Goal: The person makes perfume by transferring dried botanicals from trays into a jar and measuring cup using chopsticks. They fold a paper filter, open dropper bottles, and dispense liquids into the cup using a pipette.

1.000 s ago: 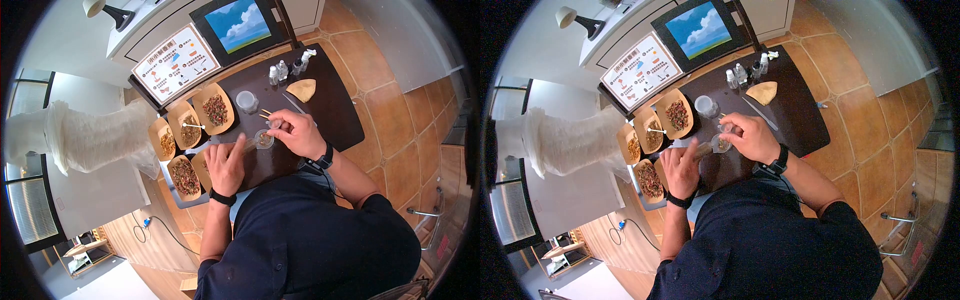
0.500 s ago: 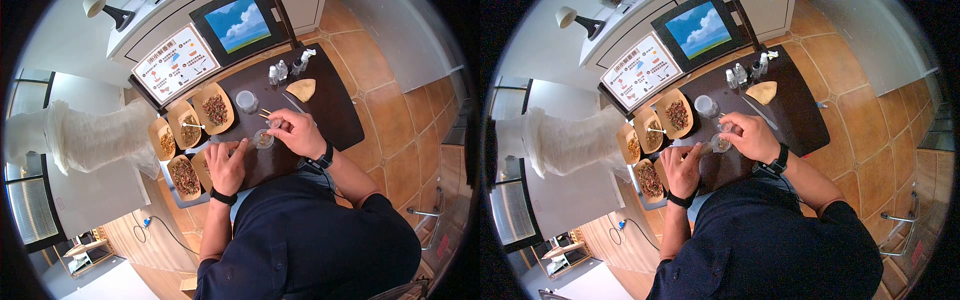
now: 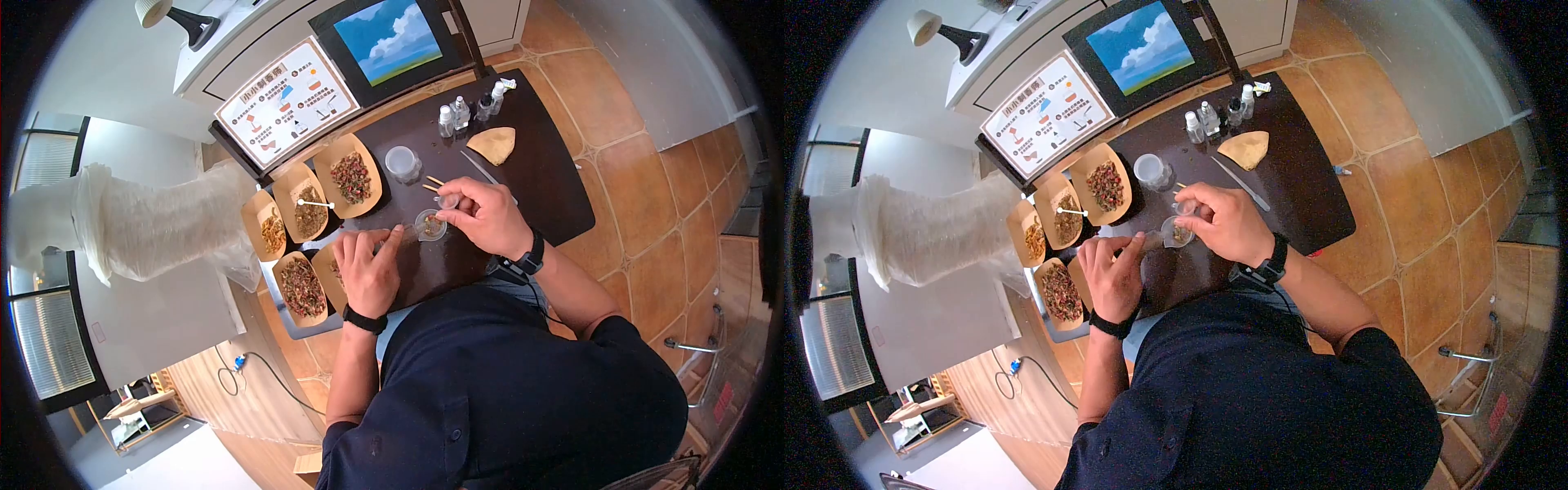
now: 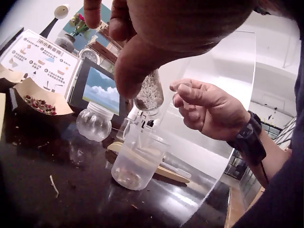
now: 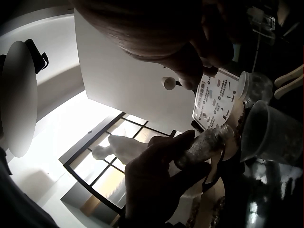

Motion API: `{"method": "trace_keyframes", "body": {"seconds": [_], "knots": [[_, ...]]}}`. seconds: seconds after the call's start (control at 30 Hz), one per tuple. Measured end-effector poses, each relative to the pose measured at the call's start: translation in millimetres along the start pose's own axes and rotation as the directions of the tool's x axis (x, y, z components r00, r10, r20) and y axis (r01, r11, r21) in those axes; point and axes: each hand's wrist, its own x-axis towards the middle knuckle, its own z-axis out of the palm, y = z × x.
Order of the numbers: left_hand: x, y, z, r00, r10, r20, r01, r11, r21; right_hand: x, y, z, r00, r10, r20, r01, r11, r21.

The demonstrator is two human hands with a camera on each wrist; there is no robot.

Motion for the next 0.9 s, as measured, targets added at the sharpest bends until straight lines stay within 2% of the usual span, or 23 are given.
{"method": "trace_keyframes", "body": {"seconds": [0.1,0.2,0.43,0.53,0.6,0.63,0.67,0.7,0.73,0.77,0.83,0.87,0.9], "knots": [[0.1,4.9,-0.8,0.997,-0.08,0.012,0.08,0.996,0.032,-0.2,1.0,-0.2,1.0,0.002,0.0,-0.002,1.0,0.003],[-2.1,0.4,2.9,1.0,-0.028,-0.01,0.028,0.999,-0.02,-0.8,2.6,0.8,1.0,0.001,-0.002,-0.001,1.0,0.009],[-2.3,2.5,2.3,0.997,-0.08,-0.008,0.08,0.997,-0.006,-1.3,1.9,0.6,1.0,0.015,0.009,-0.015,1.0,0.016],[-3.7,1.3,1.4,0.997,-0.077,0.006,0.077,0.995,-0.063,-0.9,1.5,1.0,1.0,0.011,0.007,-0.011,1.0,0.011],[-6.1,3.7,1.8,0.972,-0.232,0.029,0.234,0.959,-0.162,-1.3,3.2,0.1,1.0,0.022,0.009,-0.022,1.0,0.012],[-7.2,2.1,2.9,0.972,-0.232,0.029,0.234,0.959,-0.162,-1.2,4.4,0.2,0.999,0.032,0.012,-0.032,0.999,0.013],[-9.6,-1.7,5.1,0.946,-0.32,0.047,0.317,0.89,-0.327,-1.2,7.9,2.6,0.999,0.031,0.013,-0.031,0.999,0.012],[-12.4,-6.5,7.5,0.913,-0.4,0.079,0.387,0.788,-0.48,-1.2,13.1,6.5,0.999,0.022,-0.025,-0.019,0.991,0.13],[-16.8,-14.1,9.6,0.898,-0.419,0.136,0.421,0.726,-0.544,-0.8,16.1,8.6,0.998,0.017,-0.062,-0.002,0.969,0.246],[-18.7,-16.3,12.6,0.897,-0.421,0.133,0.421,0.726,-0.544,0.1,14.5,7.4,0.998,0.015,-0.06,0.0,0.97,0.245],[-23.7,-20.5,17.7,0.812,-0.528,0.248,0.506,0.425,-0.751,1.8,10.4,3.9,0.985,0.158,0.064,-0.17,0.867,0.468],[-22.0,-18.3,15.3,0.811,-0.531,0.245,0.505,0.424,-0.752,2.4,10.6,3.9,0.985,0.156,0.068,-0.17,0.868,0.467],[-20.0,-14.9,12.2,0.783,-0.538,0.311,0.527,0.308,-0.793,3.3,10.7,3.8,0.989,0.115,0.092,-0.146,0.847,0.512]]}}
